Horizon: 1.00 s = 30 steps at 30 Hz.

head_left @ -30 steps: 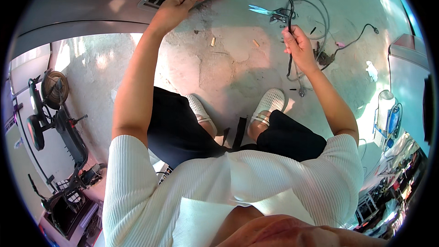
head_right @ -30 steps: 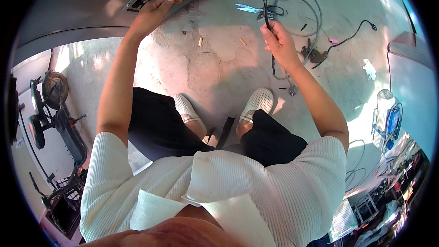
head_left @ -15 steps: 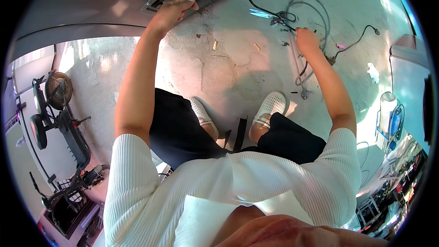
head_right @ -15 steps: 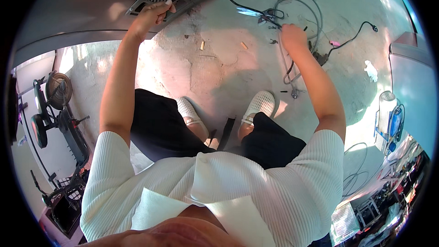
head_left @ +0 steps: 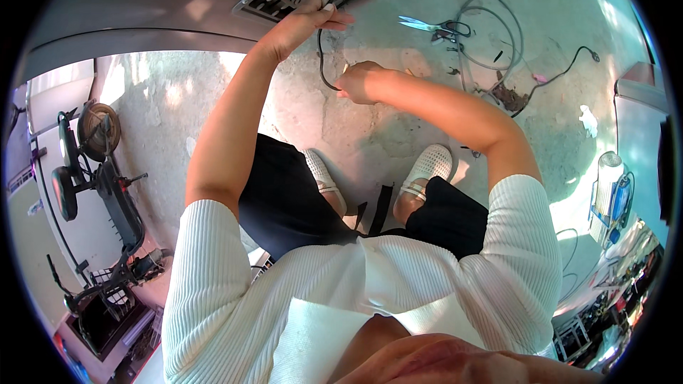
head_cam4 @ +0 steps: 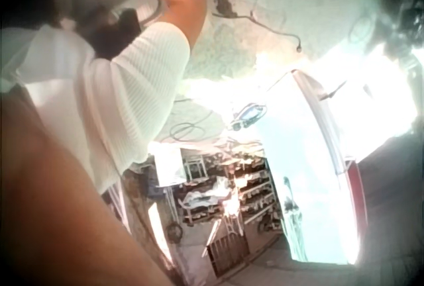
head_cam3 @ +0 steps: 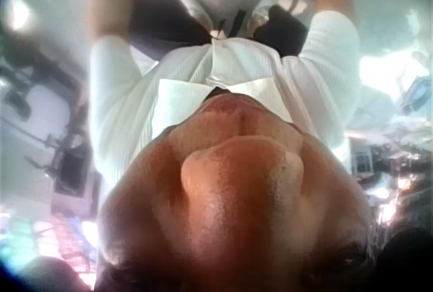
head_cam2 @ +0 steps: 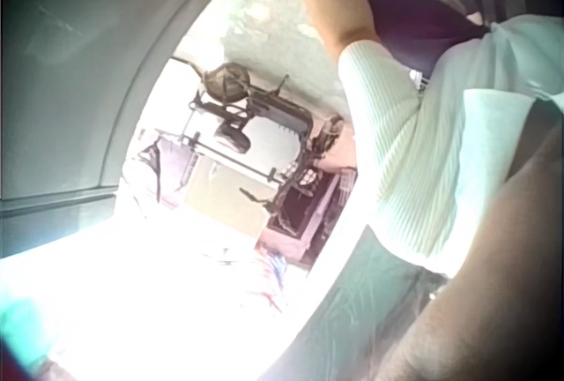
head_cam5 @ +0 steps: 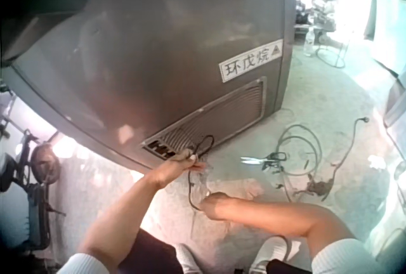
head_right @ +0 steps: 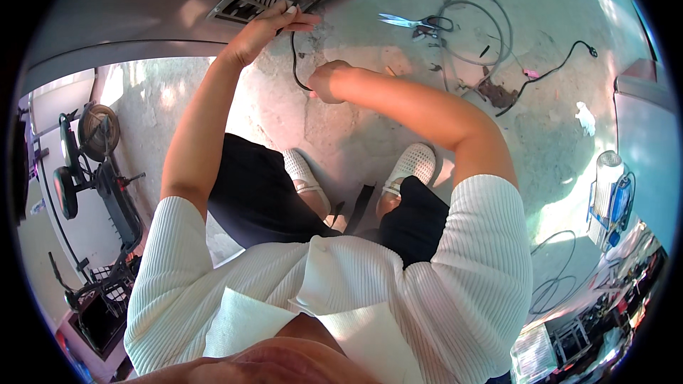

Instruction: The person organizes loose wiring and then uses shears to cut and strip a wire before connecting it to a component on the back of an appliance.

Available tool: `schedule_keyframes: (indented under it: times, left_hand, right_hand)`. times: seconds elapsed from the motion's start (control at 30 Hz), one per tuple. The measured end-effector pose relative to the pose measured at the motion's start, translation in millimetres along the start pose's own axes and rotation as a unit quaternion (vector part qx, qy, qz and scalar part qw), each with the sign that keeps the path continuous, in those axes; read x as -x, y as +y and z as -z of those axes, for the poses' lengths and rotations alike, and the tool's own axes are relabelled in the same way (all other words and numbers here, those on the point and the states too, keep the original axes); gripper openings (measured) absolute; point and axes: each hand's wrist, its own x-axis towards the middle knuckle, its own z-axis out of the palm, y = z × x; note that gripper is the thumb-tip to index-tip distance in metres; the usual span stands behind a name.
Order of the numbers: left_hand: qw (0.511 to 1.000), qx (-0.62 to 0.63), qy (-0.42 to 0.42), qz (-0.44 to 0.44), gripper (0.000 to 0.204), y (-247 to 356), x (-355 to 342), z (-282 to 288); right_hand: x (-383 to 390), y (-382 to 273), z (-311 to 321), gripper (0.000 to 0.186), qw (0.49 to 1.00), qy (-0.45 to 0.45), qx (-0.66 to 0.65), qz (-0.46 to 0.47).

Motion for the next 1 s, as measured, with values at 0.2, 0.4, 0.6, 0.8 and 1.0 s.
schedule_keyframes:
  times: [0.2,0.4,0.6,0.8,1.0]
  left_hand:
    - [0.993,-0.108,0.036,0.010,0.034,-2.0,7.2,-10.8]
    - [0.980,-0.194,0.048,-0.005,0.037,13.4,7.6,1.9]
    - [0.972,-0.211,0.071,-0.071,0.043,14.9,9.2,14.1]
    - [0.979,-0.140,0.145,-0.036,0.041,6.0,10.9,38.6]
    - [0.994,-0.073,0.081,0.001,0.043,11.8,7.5,40.9]
  right_hand:
    - [27.6,15.8,59.1,0.032,0.973,0.205,-0.092,0.060]
    - [39.8,54.7,80.0,0.033,0.900,0.398,-0.173,0.047]
    - [10.9,85.8,69.6,0.038,0.803,0.581,-0.113,0.070]
    - [12.2,117.9,65.7,0.037,0.874,0.334,-0.350,0.039]
    - [10.1,111.0,58.9,0.036,0.815,0.411,-0.397,0.099]
